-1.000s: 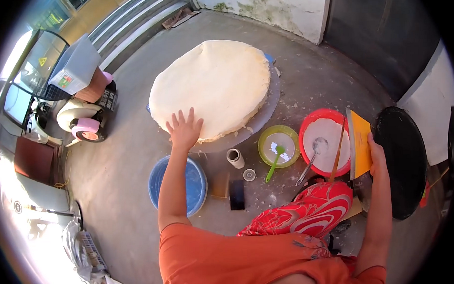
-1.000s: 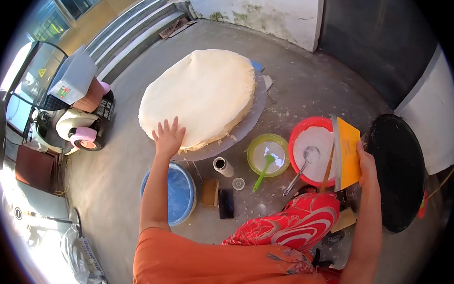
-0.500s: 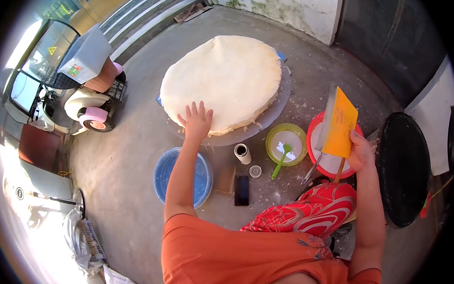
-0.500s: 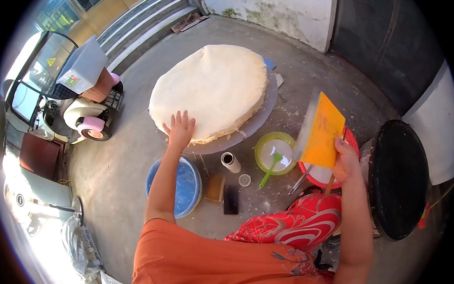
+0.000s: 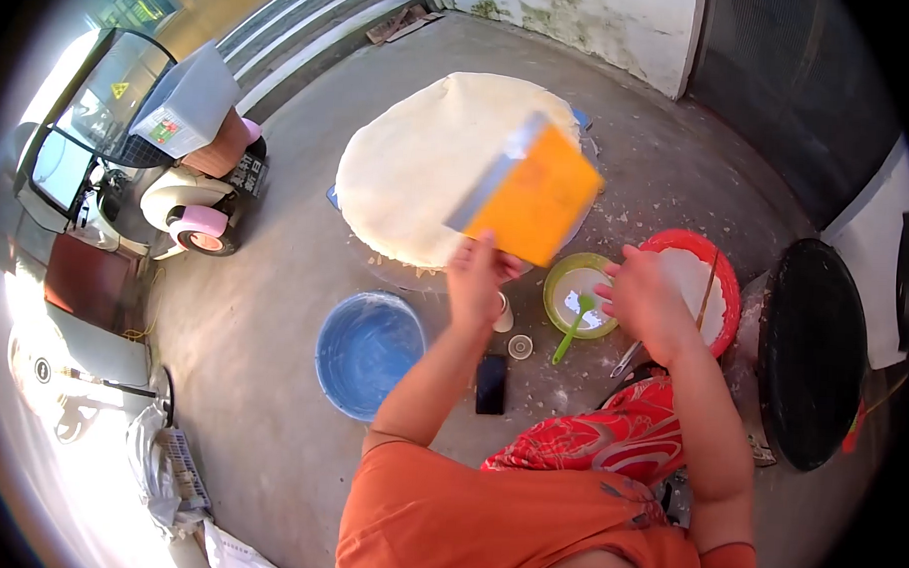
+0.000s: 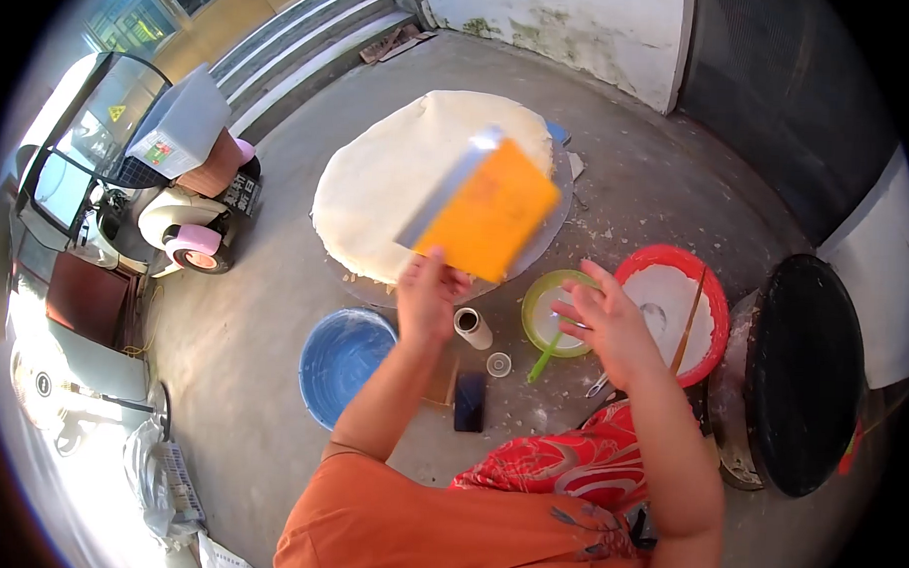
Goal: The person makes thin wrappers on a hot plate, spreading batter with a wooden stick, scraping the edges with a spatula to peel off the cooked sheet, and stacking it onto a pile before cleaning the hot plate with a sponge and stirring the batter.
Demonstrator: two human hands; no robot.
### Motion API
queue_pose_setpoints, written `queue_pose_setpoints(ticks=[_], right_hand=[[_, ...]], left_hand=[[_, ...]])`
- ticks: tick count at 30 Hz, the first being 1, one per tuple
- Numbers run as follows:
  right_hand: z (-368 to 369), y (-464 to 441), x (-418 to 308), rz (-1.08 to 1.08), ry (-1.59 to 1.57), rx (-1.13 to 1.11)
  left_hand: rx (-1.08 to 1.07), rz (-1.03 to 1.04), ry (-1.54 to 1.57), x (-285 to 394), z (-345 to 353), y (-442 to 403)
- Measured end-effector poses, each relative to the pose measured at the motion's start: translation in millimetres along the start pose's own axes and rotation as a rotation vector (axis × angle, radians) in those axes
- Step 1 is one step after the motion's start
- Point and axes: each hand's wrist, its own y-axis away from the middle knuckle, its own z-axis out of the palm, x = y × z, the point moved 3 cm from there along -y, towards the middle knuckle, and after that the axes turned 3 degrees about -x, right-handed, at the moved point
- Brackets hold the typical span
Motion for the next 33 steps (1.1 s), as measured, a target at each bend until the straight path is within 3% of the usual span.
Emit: queue_pose_setpoints(ticks=[2, 4, 6, 9, 13, 17, 19, 20, 23, 25, 28, 30, 33], right_hand=[[-30, 7, -5, -0.066, 0.201, -0.038], [-60, 13, -11, -0.081, 0.172, 0.156], [-90, 22, -16, -0.071, 0.190, 0.212], [-132, 34, -18, -0.049, 0.217, 0.288], [-181, 48, -1, 0.005, 0.187, 0.381], [-243, 64, 30, 0.064, 0.112, 0.498], [-260, 76, 47, 0.123, 0.154, 0.594], [-277, 81, 63, 0.132, 0.159, 0.620], [-336, 83, 134, 0.184, 0.500, 0.718], [-375, 80, 190, 0.381, 0.762, 0.833], [-404, 58, 280, 0.368, 0.393, 0.950], [-393, 36, 296, 0.272, 0.241, 0.874], [-374, 20, 297, 0.123, 0.130, 0.710]], left_hand=[[0.201, 0.168, 0.056, 13, -48, -42], [0.428, 0.240, 0.073, 32, -91, -70], [0.591, 0.235, 0.102, 48, -121, -83], [0.708, 0.217, 0.156, 50, -150, -97], [0.706, 0.130, 0.289, 39, -166, -100], [0.541, 0.174, 0.185, 35, -164, -71], [0.612, 0.246, -0.063, 29, -147, -36], [0.548, 0.279, -0.326, 21, -150, -26], [0.511, 0.323, -0.571, -6, -88, 29], [0.373, 0.347, -0.772, -44, -89, 52], [0.103, 0.342, -0.876, -72, -56, 84], [-0.216, 0.323, -0.972, -88, -33, 93], [-0.446, 0.241, -0.959, -104, -19, 98]])
